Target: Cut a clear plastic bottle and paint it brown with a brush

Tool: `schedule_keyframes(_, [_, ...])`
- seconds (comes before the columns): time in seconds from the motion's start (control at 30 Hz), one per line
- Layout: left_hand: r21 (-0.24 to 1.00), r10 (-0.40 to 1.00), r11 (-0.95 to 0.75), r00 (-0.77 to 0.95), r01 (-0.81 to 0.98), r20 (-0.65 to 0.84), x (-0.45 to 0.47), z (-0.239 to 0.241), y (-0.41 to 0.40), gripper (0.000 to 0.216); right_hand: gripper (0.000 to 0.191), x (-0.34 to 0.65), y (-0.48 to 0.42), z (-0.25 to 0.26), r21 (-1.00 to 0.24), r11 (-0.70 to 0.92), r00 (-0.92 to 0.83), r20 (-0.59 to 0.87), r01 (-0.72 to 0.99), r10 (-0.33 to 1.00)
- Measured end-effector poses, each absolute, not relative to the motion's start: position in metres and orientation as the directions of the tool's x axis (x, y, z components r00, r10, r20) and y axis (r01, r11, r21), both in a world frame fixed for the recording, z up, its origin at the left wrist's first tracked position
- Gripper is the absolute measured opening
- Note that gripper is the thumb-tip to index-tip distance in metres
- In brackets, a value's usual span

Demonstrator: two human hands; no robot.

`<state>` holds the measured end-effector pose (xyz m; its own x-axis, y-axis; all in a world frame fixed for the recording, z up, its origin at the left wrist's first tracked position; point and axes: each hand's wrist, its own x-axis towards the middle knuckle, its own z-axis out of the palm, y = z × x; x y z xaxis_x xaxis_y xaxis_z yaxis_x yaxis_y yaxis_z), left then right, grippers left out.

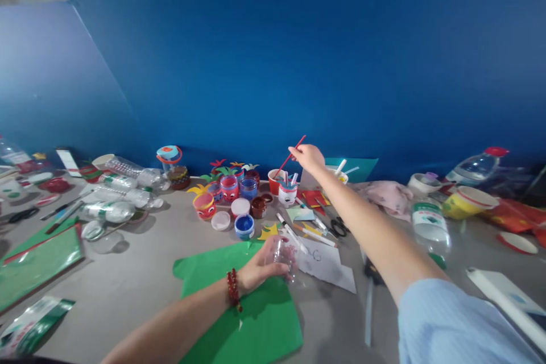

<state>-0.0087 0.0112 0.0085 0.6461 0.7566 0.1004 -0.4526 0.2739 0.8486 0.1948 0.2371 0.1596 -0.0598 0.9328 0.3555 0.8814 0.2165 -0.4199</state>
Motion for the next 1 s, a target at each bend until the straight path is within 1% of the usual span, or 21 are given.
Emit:
schedule_keyframes(0.17, [0.846,0.754,0.288,0.651,-0.448,0.088,-0.009,0.008,0.012,0.059,0.051,0.208,0.23,0.173,-0.495,0.212,-0.001,0.391,0.843,0.92])
schedule_keyframes(0.33, [0.848,0.756,0.293,0.65,-0.442,0.078,-0.01,0.008,0.011,0.059,0.048,0.219,0.226,0.174,-0.523,0.23,0.001,0.404,0.821,0.915])
schedule_keyframes(0.6, [0.848,0.752,0.293,0.654,-0.441,0.08,-0.01,0.007,0.011,0.06,0.051,0.225,0.223,0.16,-0.483,0.248,-0.001,0.454,0.84,0.891])
schedule_keyframes(1.0, [0.84,0.749,0.28,0.654,-0.464,0.111,-0.009,0.006,0.012,0.059,0.05,0.221,0.226,0.163,-0.444,0.265,-0.006,0.503,0.856,0.864])
